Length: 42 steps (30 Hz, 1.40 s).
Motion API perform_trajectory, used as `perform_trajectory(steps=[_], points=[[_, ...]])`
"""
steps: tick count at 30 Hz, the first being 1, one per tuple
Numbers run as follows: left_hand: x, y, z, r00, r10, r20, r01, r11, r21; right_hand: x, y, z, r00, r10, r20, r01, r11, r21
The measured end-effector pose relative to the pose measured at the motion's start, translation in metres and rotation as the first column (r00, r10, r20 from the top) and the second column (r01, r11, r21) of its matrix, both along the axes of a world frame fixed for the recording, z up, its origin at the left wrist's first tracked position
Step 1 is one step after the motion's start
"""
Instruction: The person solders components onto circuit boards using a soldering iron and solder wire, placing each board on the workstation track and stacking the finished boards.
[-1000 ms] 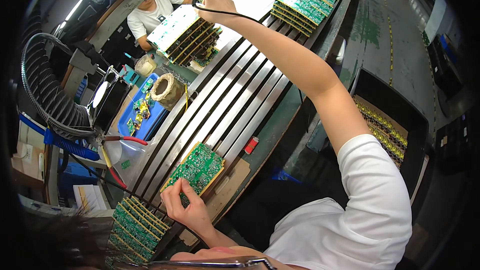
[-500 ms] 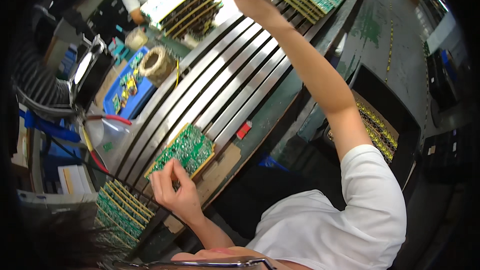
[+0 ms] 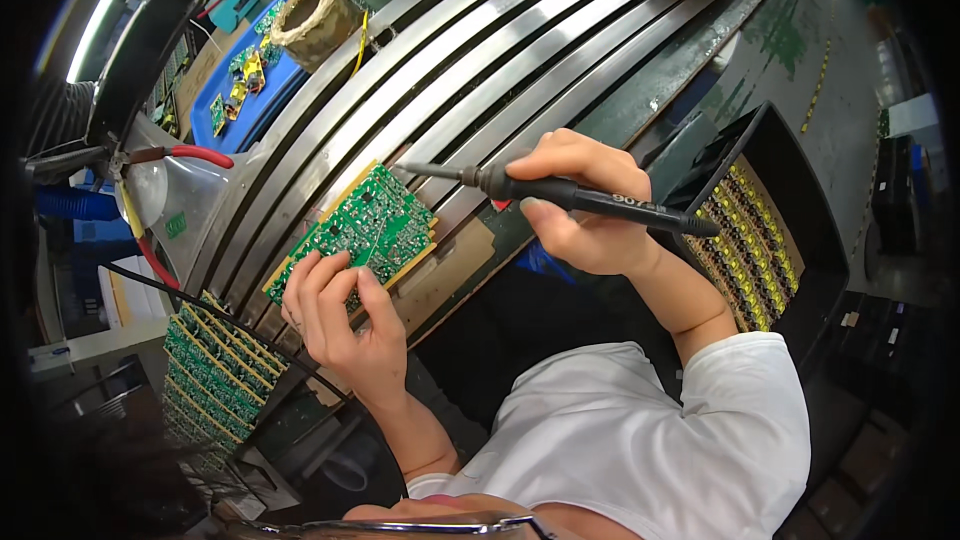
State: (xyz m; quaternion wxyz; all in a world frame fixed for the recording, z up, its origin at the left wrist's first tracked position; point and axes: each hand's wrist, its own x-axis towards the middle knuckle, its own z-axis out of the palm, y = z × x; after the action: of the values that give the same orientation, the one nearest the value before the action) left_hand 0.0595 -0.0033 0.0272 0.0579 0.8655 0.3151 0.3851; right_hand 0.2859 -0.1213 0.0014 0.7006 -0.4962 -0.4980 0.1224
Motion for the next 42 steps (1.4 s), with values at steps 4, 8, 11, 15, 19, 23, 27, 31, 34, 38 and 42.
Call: perform_trajectory(steps=[4,8,11,15,19,23,27,31,34,38,42], points=[[-0.002,-0.003,-0.002,1.000,0.013,-0.020,-0.013,1.000,0.008,-0.006,-0.001,-0.002,0.993,0.060,0.104,-0.062,0.998,0.020],[-0.005,-0.007,-0.008,0.999,0.042,-0.007,-0.042,0.999,0.032,-0.013,-0.004,0.003,0.978,0.086,0.189,-0.092,0.995,0.024],[-0.006,-0.011,-0.011,0.999,0.050,0.007,-0.050,0.998,0.033,-0.015,-0.008,0.001,0.982,0.085,0.167,-0.090,0.996,0.019],[-0.006,-0.021,-0.017,0.999,0.039,0.029,-0.039,0.999,0.017,-0.019,-0.015,-0.003,0.985,0.087,0.146,-0.089,0.996,0.010],[-0.009,-0.027,-0.022,0.998,0.035,0.045,-0.035,0.999,0.010,-0.021,-0.019,-0.003,0.986,0.095,0.135,-0.096,0.995,0.003],[-0.018,-0.029,-0.024,0.998,0.057,0.029,-0.058,0.998,0.035,-0.023,-0.020,-0.002,0.985,0.109,0.132,-0.110,0.994,0.002],[-0.032,-0.024,-0.029,0.995,0.088,0.055,-0.090,0.995,0.051,-0.028,-0.019,-0.004,0.985,0.120,0.124,-0.120,0.993,-0.001],[-0.043,-0.022,-0.029,0.995,0.075,0.065,-0.077,0.997,0.033,-0.030,-0.016,-0.003,0.983,0.134,0.124,-0.134,0.991,-0.008],[-0.047,-0.020,-0.030,0.996,0.058,0.068,-0.060,0.998,0.022,-0.033,-0.014,-0.003,0.981,0.143,0.128,-0.143,0.990,-0.010],[-0.049,-0.017,-0.029,0.998,0.022,0.057,-0.023,1.000,0.019,-0.037,-0.010,-0.003,0.979,0.159,0.131,-0.160,0.987,0.000],[-0.049,-0.014,-0.025,0.998,0.002,0.064,-0.002,1.000,0.009,-0.041,-0.007,-0.001,0.976,0.154,0.156,-0.156,0.988,0.001]])
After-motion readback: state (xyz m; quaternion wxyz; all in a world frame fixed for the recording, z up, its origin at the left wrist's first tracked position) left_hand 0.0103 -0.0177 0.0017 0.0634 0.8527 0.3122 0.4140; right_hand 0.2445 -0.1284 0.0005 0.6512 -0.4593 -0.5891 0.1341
